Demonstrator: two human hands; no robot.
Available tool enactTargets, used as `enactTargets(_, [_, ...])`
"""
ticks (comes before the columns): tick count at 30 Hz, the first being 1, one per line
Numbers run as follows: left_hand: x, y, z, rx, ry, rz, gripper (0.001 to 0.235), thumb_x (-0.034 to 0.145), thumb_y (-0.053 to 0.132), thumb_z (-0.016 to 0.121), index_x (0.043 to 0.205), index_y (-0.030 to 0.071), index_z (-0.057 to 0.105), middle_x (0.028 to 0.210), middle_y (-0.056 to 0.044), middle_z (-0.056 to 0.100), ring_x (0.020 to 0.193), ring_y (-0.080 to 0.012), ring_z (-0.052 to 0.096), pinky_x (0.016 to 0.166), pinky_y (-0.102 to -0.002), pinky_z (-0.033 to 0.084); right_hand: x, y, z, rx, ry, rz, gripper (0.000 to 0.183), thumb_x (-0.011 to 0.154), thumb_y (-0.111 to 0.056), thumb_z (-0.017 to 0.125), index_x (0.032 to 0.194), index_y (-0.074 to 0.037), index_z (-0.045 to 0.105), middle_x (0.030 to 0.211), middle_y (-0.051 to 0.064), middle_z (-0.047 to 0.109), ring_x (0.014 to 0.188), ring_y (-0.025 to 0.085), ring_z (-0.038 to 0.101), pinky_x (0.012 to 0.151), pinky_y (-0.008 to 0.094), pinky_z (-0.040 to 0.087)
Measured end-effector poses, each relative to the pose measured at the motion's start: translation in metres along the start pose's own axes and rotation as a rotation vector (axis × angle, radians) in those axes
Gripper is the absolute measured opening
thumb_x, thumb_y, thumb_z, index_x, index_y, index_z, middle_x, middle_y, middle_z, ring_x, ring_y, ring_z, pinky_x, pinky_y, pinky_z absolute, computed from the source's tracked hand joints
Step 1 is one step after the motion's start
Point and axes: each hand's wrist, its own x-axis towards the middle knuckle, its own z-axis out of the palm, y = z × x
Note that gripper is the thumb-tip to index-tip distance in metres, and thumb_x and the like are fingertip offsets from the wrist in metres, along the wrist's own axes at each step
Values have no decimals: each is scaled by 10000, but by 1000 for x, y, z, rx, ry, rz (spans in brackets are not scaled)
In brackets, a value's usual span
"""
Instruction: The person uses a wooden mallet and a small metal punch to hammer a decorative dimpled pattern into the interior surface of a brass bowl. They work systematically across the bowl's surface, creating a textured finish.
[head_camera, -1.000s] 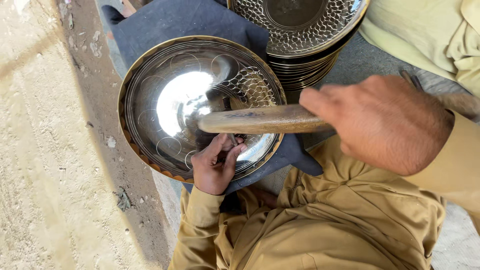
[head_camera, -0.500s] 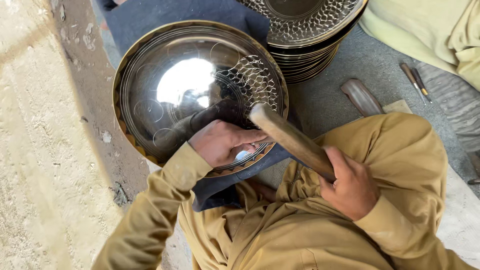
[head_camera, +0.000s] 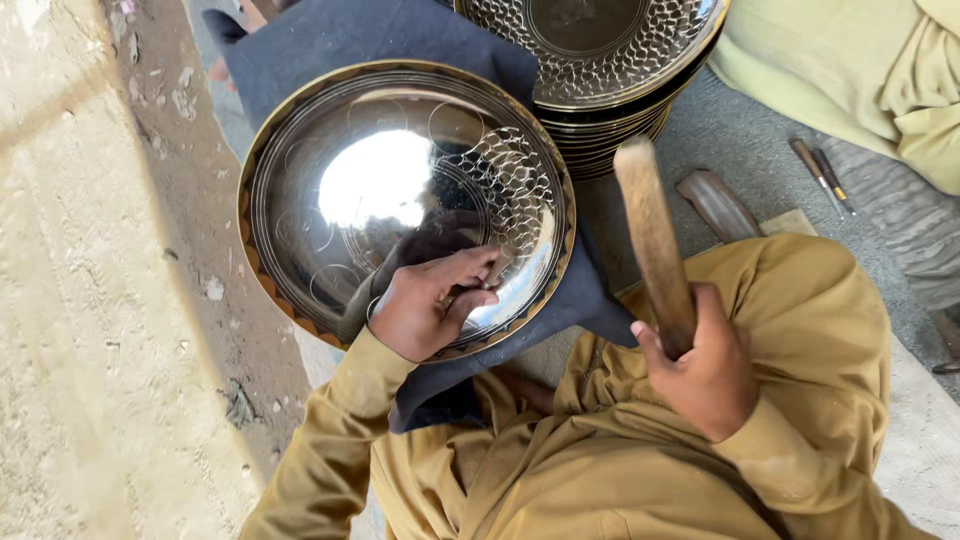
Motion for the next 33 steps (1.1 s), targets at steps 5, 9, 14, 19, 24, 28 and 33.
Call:
enactTargets(5, [-9, -12, 1, 27, -9, 90, 436, 910, 48, 780, 1321, 16, 640, 1167, -195, 735, 989, -270, 769, 841, -343, 610, 18, -24, -26, -63, -123, -154, 371, 814, -108, 783, 1118, -44, 580, 809, 172, 703, 664, 339, 715, 595, 433, 539])
enactTargets(9, [-7, -13, 2, 16, -16, 28, 430, 897, 68, 783, 1302, 19, 648, 1173, -192, 736, 947, -252, 793, 788, -339, 626, 30, -38, -35, -161, -158, -242, 428, 769, -110, 753, 1151, -43, 574, 867, 193, 707, 735, 388, 720, 626, 473, 548])
enactTargets(14, [-16, -10, 10, 42, 99, 64, 442, 920, 32, 755, 1340, 34, 617, 1136, -157, 767, 1012, -244, 790, 850, -319, 633, 60, -54, -45, -250, -304, -319, 445, 712, -109, 740, 1106, -24, 554, 873, 202, 701, 706, 430, 695, 623, 532, 535])
enactTargets(19, [-34, -9, 29, 19, 310, -77, 449, 906, -15, 757, 1327, 5, 599, 1086, -140, 784, 1014, -184, 783, 844, -288, 626, 101, -109, -44, -437, -449, -511, 362, 709, -40, 688, 1049, -32, 564, 786, 166, 700, 685, 404, 701, 621, 507, 555])
enactTargets(24, [-43, -9, 57, -161, 609, -186, 368, 929, -44, 732, 1266, -42, 585, 1068, -115, 776, 986, -120, 748, 876, -252, 597, 135, -164, -34, -759, -598, -690, 383, 711, -101, 746, 1067, -64, 609, 788, 125, 699, 740, 343, 723, 649, 460, 576])
enactTargets(28, [-45, -5, 65, -199, 745, -243, 383, 893, -44, 783, 1230, -46, 602, 1027, -121, 770, 934, -115, 737, 857, -248, 594, 142, -182, -32, -874, -568, -793, 343, 733, -84, 727, 1059, -48, 629, 759, 141, 700, 738, 349, 726, 637, 459, 572])
enactTargets(33, [-37, -16, 53, -138, 547, -127, 441, 876, -36, 767, 1267, -46, 565, 1095, -120, 762, 948, -126, 754, 851, -250, 600, 141, -166, -51, -851, -502, -692, 614, 740, -101, 711, 1321, -56, 519, 784, 99, 681, 683, 313, 716, 612, 448, 557])
